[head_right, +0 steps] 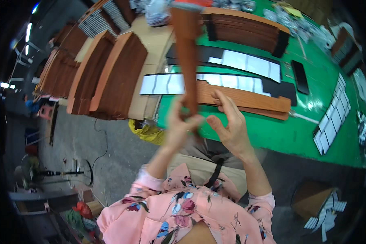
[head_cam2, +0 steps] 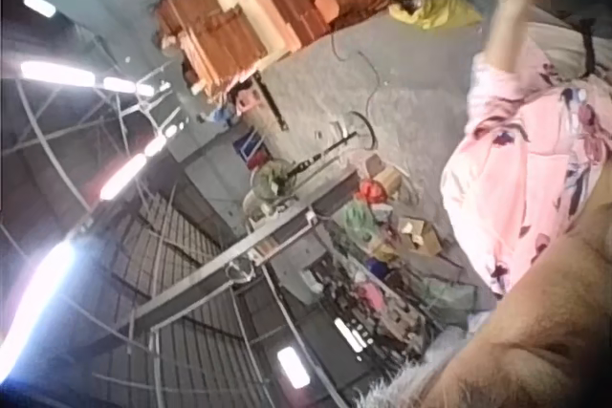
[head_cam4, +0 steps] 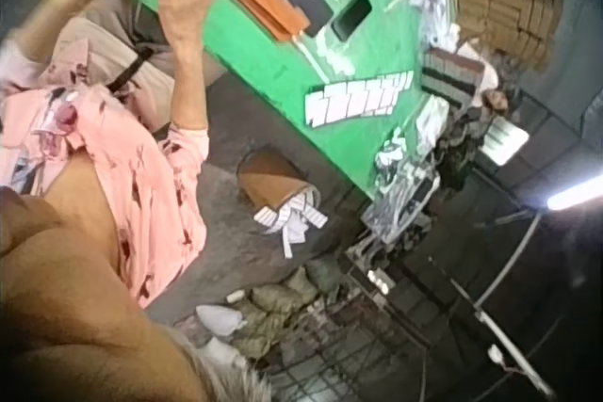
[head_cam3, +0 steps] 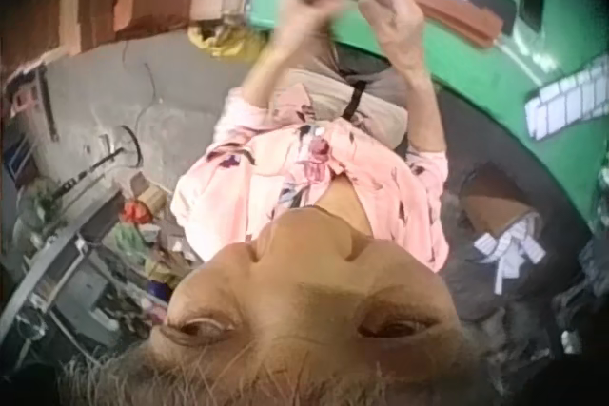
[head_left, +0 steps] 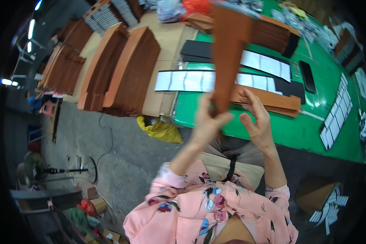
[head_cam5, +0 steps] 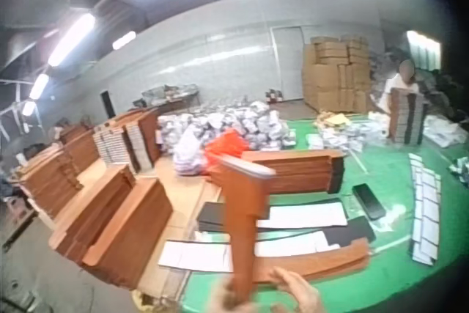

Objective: The recorder is manually applying black foam or plastic strips to long, brown, wooden or bamboo furniture components.

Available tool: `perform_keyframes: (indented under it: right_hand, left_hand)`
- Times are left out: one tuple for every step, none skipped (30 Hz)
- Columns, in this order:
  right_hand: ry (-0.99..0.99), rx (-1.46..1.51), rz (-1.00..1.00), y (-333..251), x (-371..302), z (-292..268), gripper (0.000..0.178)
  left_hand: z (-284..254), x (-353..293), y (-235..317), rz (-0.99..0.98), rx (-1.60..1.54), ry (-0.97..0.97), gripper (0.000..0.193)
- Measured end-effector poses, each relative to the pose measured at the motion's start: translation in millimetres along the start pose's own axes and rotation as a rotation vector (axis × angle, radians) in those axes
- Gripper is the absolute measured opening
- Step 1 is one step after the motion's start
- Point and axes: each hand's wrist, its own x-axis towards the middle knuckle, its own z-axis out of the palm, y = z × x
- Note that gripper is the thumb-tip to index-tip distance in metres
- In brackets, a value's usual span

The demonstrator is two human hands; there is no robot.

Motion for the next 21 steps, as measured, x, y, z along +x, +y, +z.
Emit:
perform_keyframes:
  right_hand:
    - [-0.021, 0.021, -0.014, -1.2, -2.2, 3.2, 0.033]
    - [-0.036, -0.075, 0.055, -1.0, -5.6, -3.2, 0.034]
    - [-0.055, -0.166, 0.125, 0.6, -9.2, -8.2, 0.035]
    - [-0.038, -0.231, 0.105, -0.4, -10.1, -13.7, 0.030]
    - [-0.049, -0.224, 0.099, 2.5, -11.3, -21.3, 0.030]
    - [-0.066, -0.287, 0.091, 7.5, -13.3, -30.8, 0.028]
    - [-0.069, -0.357, 0.094, 10.2, -18.8, -42.7, 0.027]
    - [-0.069, -0.355, 0.097, 13.1, -23.7, -53.2, 0.027]
    - [-0.148, -0.424, 0.084, 17.0, -27.2, -64.0, 0.028]
    - [-0.219, -0.501, 0.079, 23.0, -30.7, -74.3, 0.029]
    - [-0.214, -0.505, 0.090, 28.9, -33.7, -81.6, 0.029]
    - [-0.275, -0.552, 0.077, 36.0, -38.8, -87.5, 0.029]
    - [-0.339, -0.604, 0.068, 42.7, -44.0, -93.2, 0.029]
    - [-0.350, -0.589, 0.091, 54.5, -50.6, -94.1, 0.031]
    - [-0.385, -0.565, 0.100, 66.0, -51.1, -89.7, 0.031]
    - [-0.420, -0.539, 0.120, 75.4, -50.8, -84.5, 0.031]
    - [-0.501, -0.547, 0.168, 76.8, -44.6, -75.7, 0.031]
    - [-0.503, -0.635, 0.134, 69.8, -46.5, -85.2, 0.032]
    - [-0.515, -0.612, 0.156, 65.6, -42.5, -82.9, 0.032]
    - [-0.530, -0.580, 0.171, 65.8, -39.6, -81.4, 0.031]
    - [-0.512, -0.608, 0.202, 68.0, -39.0, -86.7, 0.031]
  left_hand:
    - [25.5, -5.7, -20.2, 0.054, -0.143, -0.024, 0.068]
    - [54.0, -11.2, -48.5, 0.124, -0.123, 0.017, 0.072]
    - [70.8, -17.4, -69.3, 0.191, -0.097, 0.062, 0.077]
    - [77.0, -23.0, -69.2, 0.213, -0.097, -0.005, 0.078]
    - [79.8, -25.0, -66.7, 0.236, -0.099, -0.074, 0.079]
    - [65.5, -24.2, -69.4, 0.396, 0.260, -0.171, 0.072]
    - [50.7, -22.5, -73.2, 0.391, 0.260, -0.177, 0.072]
    - [32.9, -17.0, -78.9, 0.286, 0.369, -0.255, 0.069]
    - [14.7, -12.0, -84.3, 0.181, 0.478, -0.330, 0.065]
    - [-3.1, -8.6, -92.9, 0.084, 0.417, -0.166, 0.059]
    - [-17.1, -6.8, -93.6, -0.017, 0.355, -0.001, 0.054]
    - [-23.5, -4.9, -95.9, 0.094, 0.392, 0.086, 0.051]
    - [-26.0, -1.5, -94.5, 0.202, 0.421, 0.170, 0.048]
    - [-27.9, 2.3, -91.1, 0.188, 0.412, 0.146, 0.048]
    - [-28.0, 8.2, -88.3, 0.271, 0.443, 0.059, 0.046]
    - [-29.7, 9.5, -88.6, 0.347, 0.469, -0.035, 0.044]
    - [-41.3, 11.2, -97.1, 0.307, 0.532, -0.137, 0.044]
    - [-24.7, 16.8, -94.7, 0.277, 0.480, -0.168, 0.040]
    - [-27.8, 20.2, -114.8, 0.248, 0.423, -0.124, 0.035]
    - [-29.5, 19.2, -106.1, 0.230, 0.426, -0.144, 0.032]
    - [-27.3, 20.9, -102.1, 0.202, 0.467, -0.147, 0.030]
